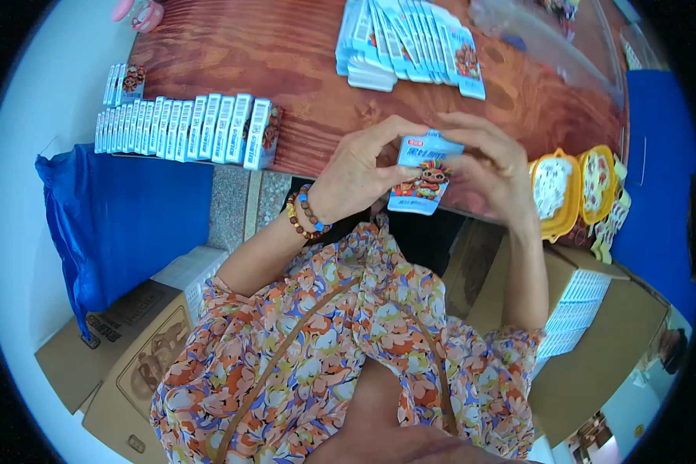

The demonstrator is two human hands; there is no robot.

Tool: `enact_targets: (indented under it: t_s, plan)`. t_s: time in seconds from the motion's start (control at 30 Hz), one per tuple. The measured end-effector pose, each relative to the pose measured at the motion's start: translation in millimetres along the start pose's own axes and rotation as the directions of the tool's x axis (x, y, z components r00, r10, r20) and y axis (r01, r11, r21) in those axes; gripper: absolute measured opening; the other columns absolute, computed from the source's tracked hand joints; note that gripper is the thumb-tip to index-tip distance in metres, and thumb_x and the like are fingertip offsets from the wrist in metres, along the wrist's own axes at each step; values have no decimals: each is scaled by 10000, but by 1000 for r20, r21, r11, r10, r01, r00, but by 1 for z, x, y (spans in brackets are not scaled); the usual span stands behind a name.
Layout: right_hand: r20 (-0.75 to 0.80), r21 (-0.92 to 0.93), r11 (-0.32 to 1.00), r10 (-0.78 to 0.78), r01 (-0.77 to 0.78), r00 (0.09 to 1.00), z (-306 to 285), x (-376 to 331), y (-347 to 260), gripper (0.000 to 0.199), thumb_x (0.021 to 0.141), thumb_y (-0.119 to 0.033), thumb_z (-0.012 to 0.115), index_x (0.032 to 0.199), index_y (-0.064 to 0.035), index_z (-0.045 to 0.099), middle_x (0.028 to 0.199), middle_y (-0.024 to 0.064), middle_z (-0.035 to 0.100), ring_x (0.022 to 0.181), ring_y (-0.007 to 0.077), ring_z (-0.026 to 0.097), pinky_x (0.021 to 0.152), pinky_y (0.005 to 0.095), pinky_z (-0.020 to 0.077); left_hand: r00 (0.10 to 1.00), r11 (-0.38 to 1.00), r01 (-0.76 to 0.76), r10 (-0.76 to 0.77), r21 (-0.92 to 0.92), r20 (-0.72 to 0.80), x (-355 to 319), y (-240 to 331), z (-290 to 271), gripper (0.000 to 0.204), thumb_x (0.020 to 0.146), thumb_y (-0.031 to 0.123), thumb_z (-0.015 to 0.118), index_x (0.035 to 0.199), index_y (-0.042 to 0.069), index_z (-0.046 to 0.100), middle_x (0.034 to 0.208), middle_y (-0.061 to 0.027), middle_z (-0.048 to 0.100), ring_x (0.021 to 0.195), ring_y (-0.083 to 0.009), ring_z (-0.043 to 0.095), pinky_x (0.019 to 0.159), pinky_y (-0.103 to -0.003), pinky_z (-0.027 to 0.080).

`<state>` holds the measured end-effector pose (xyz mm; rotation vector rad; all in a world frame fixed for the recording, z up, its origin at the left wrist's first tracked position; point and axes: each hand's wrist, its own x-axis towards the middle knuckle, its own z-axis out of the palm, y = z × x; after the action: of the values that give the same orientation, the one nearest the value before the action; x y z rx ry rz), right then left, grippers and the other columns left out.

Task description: Packaging small toys into individual boxes and organizing them.

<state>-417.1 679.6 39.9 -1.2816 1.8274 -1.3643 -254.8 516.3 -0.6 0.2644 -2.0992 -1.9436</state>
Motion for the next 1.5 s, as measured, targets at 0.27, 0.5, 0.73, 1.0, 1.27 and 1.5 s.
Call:
enact_targets:
  t_s: [0.27,0.5,0.73,1.0,1.27,1.5]
  plan:
    - [-221,720,675,447,-164,867,-21,20,9,174,988,-68,578,1131,-5,655,1030,54,718,907,119,682,818,274,553,975,895,117,-185,-431,-120,12,27,-23,821,918,150,718,1566,80,218,1365,-191,526,1187,-252,595,936,-384,551]
    - [305,552,625,465,-552,831,38,87,-11,249,989,-194,615,1167,-25,657,1044,34,709,934,111,654,808,276,526,827,911,-287,391,295,-404,23,28,-29,1083,671,206,915,1512,4,263,1437,-209,409,1359,-356,418,1103,-438,390]
    - [-172,-657,754,-162,10,972,-48,284,6,223,933,-178,602,1045,-11,699,901,174,715,813,275,698,741,367,529,880,964,-34,155,265,-449,22,37,-57,1093,712,99,902,1547,58,198,1326,-139,490,1216,-220,521,1023,-386,485]
    - [-42,-798,603,-29,-16,999,-50,366,69,256,874,-230,669,1076,-90,740,985,188,728,957,375,690,843,442,536,895,990,7,58,143,-442,13,12,-52,843,718,215,904,1360,13,397,1276,-159,509,1170,-282,555,988,-402,471]
    - [-302,-501,864,-118,-52,946,-93,338,31,197,875,-217,727,961,-41,748,819,50,714,733,146,624,671,300,473,890,995,6,40,100,-455,23,11,-47,848,718,250,900,1385,-5,442,1225,-148,527,1148,-271,559,958,-386,473]
    - [-270,-209,978,-35,-23,962,-70,218,-64,144,948,-155,681,1003,-30,727,813,-41,657,720,37,555,631,198,422,865,917,31,175,398,-470,30,10,-49,803,736,281,875,1366,-19,478,1184,-172,548,1070,-329,606,882,-406,515]
